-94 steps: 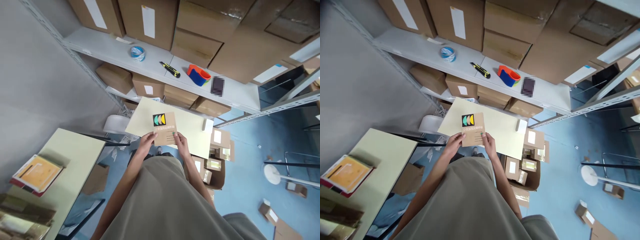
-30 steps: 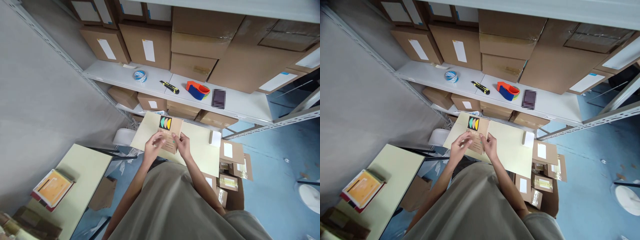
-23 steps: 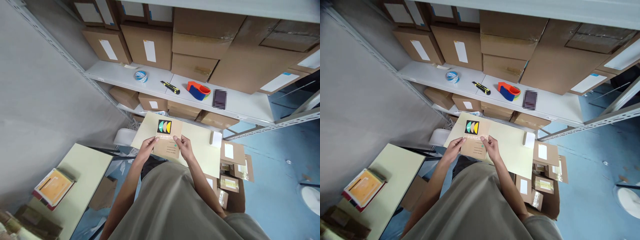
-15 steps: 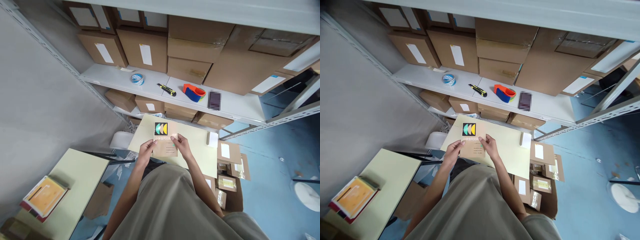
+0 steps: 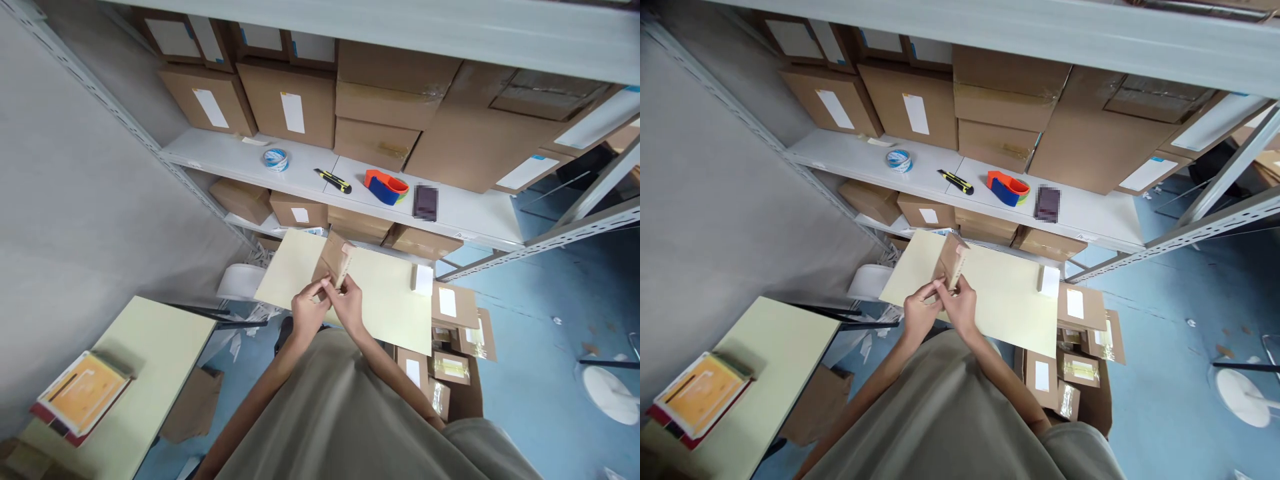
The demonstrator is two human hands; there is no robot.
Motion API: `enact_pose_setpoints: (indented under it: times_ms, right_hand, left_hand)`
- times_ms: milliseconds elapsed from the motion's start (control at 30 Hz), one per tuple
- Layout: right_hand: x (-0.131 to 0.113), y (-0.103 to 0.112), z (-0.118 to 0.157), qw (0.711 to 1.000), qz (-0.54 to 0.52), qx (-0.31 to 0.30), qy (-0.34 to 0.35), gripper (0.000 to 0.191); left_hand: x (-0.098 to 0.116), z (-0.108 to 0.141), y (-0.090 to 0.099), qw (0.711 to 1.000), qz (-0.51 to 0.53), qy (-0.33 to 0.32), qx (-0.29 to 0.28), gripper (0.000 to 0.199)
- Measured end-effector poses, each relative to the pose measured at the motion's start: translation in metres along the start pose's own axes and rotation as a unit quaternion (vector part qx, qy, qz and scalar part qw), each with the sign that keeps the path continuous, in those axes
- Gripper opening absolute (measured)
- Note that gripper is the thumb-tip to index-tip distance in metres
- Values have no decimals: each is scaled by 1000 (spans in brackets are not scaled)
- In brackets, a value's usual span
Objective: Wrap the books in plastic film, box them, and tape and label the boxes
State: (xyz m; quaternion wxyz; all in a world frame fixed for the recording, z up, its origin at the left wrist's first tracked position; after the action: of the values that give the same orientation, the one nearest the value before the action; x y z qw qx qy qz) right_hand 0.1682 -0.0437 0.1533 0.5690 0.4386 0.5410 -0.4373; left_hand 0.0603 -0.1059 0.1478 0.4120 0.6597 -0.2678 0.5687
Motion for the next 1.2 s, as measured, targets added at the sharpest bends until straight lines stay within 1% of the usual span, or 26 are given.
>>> enact_pose_setpoints:
  times_ms: [67,100,133,167,233,267,300,333,400,433,467,500,567,600,667,733,767,800,833,900,967,1000,1067,1133,1167,1200]
  right_hand:
    - [0,5,-6,999,-19,36,-3,48]
    - [1,9,-9,999,-33,37,0,48]
    - [1,12,-12,998,-49,27,3,47]
    - [1,15,-14,998,-65,12,3,47]
    - [1,21,-15,995,-101,-17,-18,48]
    - [1,22,-14,992,-121,-29,-37,49]
    - [1,23,-13,988,-140,-41,-56,50]
    - [1,23,-11,984,-156,-54,-72,51]
    - [1,22,-7,978,-174,-76,-91,54]
    - [1,21,-6,977,-174,-85,-94,55]
    - [2,20,-5,977,-169,-93,-96,57]
    - [4,19,-5,977,-160,-98,-97,58]
    - [8,19,-7,981,-137,-99,-93,60]
    - [11,20,-9,985,-124,-88,-82,62]
    - [14,23,-14,993,-98,-44,-47,65]
    - [14,25,-16,997,-75,-8,-14,65]
    - [13,24,-16,998,-67,-11,-5,63]
    - [11,21,-14,998,-64,-28,-4,60]
    - [8,16,-11,997,-64,-53,-7,58]
    - [3,5,-2,993,-60,-96,-16,61]
    - [-2,-4,6,993,-51,-103,-18,62]
    - [-4,-7,8,994,-46,-97,-15,59]
    - [-5,-6,7,996,-47,-80,-6,50]
    - [-5,2,2,995,-65,-69,-8,48]
    - [-4,8,-1,995,-78,-67,-17,49]
    - [-3,14,-4,993,-91,-69,-30,51]
  left_hand:
    - [4,2,3,999,-22,-30,-33,39]
    - [6,1,7,998,-23,-38,-40,39]
    - [7,-3,14,998,-22,-39,-34,39]
    - [8,-7,22,999,-19,-34,-11,41]
    - [7,-17,40,999,-3,-7,44,47]
    - [6,-22,47,999,18,14,48,52]
    - [4,-26,52,997,53,38,27,56]
    - [1,-28,55,993,96,66,-11,60]
    - [-4,-28,56,972,178,117,-99,63]
    - [-6,-26,55,960,206,138,-127,64]
    - [-9,-24,54,952,223,155,-141,64]
    - [-12,-21,53,949,230,165,-141,63]
    - [-18,-18,52,950,232,173,-117,62]
    - [-21,-17,52,953,229,172,-100,61]
    - [-24,-17,51,960,212,167,-70,60]
    - [-24,-17,51,970,187,147,-41,60]
    - [-23,-16,50,975,176,133,-27,59]
    - [-21,-15,49,979,166,119,-13,59]
    - [-18,-13,47,982,158,107,-2,59]
    - [-11,-7,39,986,139,92,9,58]
    - [-4,2,29,989,121,80,5,55]
    - [-1,6,24,991,113,72,-3,55]
    - [3,12,18,992,106,53,-40,58]
    - [2,13,20,991,103,35,-80,64]
    - [0,10,24,992,97,28,-82,65]
    - [-4,7,31,994,88,25,-66,65]
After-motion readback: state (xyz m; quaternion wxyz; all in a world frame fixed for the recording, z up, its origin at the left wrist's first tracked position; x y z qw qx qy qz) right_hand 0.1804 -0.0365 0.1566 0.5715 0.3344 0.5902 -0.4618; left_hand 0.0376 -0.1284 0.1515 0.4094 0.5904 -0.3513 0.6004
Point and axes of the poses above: each hand's wrist, its own z-axis away from the middle knuckle, its own y-axis out of the back of the hand, x = y × z, the point moved 2 cm from there along -z, towards the middle knuckle, and after that the axes turned 5 degrees about -z, right-handed, at the moved point
